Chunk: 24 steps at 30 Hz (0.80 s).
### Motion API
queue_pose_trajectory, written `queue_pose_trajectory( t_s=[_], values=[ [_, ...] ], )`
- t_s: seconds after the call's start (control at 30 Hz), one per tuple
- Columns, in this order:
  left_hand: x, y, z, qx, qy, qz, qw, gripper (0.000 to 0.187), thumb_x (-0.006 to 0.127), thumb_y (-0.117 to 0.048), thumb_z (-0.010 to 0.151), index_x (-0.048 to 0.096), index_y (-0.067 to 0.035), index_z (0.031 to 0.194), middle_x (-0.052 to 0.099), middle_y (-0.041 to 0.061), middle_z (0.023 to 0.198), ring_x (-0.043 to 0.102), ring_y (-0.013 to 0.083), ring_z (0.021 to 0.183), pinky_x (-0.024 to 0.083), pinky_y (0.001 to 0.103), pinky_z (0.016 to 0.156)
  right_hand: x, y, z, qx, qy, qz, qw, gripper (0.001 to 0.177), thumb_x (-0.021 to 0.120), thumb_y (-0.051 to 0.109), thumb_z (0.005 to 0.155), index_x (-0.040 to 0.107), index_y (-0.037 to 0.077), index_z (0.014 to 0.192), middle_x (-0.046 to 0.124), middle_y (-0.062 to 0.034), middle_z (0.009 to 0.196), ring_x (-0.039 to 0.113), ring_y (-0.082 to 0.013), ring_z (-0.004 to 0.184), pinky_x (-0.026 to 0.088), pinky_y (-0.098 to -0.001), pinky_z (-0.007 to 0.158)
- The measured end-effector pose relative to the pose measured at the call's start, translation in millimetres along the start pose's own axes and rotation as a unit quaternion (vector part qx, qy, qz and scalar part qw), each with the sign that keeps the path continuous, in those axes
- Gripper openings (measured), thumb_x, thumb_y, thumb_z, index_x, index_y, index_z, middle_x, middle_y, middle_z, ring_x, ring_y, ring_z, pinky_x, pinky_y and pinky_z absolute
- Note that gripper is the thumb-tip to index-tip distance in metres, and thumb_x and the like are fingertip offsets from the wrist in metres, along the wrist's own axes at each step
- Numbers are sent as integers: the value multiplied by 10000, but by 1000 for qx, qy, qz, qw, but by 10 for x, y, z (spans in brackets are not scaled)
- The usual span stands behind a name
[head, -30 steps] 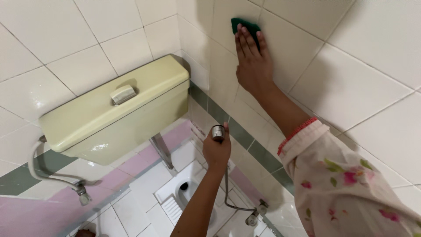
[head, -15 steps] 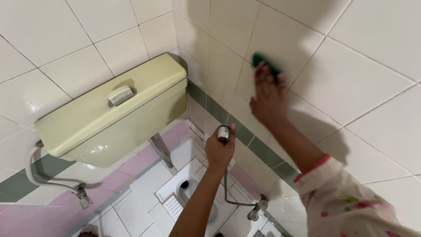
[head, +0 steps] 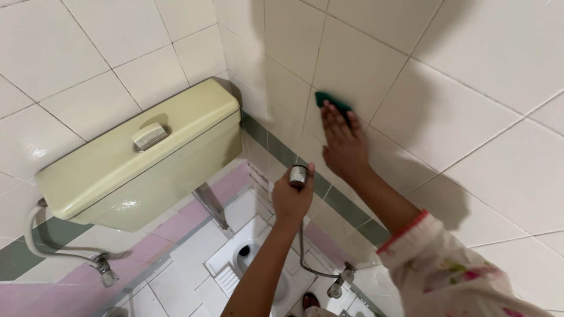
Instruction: The person scrubs the toilet cistern and surrounding tiled walls with a green sponge, then rinses the surfaces using a handheld bidet sprayer. They also wipe a window sill area with the sponge.
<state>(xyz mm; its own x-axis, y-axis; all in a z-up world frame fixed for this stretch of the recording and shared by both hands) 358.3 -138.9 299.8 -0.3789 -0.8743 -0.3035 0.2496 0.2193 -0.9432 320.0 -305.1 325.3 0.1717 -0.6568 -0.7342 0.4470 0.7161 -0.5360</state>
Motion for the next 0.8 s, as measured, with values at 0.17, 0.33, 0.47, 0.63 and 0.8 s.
queue_pose_trajectory(
  t_s=[0.17,0.33,0.47,0.63,0.8],
  values=[
    [-137,-3,162,9,-54,-24,998,435,713,-451,932,699,-31,820,635,127,596,593,293,520,501,391,554,-307,-274,235,58,-75,67,993,889,611,352,903,291,-47,1630,242,-191,1716,135,-245,1609,10,-511,1274],
    [-223,97,239,25,-65,-83,994,394,716,-361,953,661,2,808,625,88,607,550,185,534,481,351,540,-78,133,1161,12,5,24,1000,849,530,314,904,213,-84,1584,230,-195,1692,181,-248,1565,45,-470,1242],
    [-219,264,199,4,-65,-80,995,384,716,-345,957,672,13,824,628,97,619,505,174,567,468,356,545,847,903,1293,-104,93,-81,987,729,420,284,978,218,-57,1589,194,-151,1703,152,-239,1568,30,-491,1250],
    [-230,431,289,-23,-74,-24,997,393,718,-375,925,688,8,842,668,136,656,568,222,582,509,382,594,1844,1520,1022,-195,161,-120,960,595,284,245,1070,224,-24,1596,149,-95,1717,116,-228,1572,11,-516,1261],
    [-218,559,555,-64,-77,17,995,450,698,-438,914,694,5,832,685,176,680,604,284,607,523,417,648,1045,1136,1489,-183,120,-85,972,610,294,262,1059,239,-53,1579,129,-135,1721,66,-271,1591,-47,-540,1240]
  ],
)
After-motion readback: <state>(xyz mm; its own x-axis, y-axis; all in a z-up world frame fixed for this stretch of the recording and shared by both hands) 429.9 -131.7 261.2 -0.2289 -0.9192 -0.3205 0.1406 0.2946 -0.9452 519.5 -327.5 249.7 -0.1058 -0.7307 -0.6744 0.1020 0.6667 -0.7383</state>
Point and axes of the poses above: each hand's wrist, its own z-axis towards the middle knuckle, its own x-axis out of the palm, y = z × x, the point moved 6 cm from there along z, towards the middle knuckle
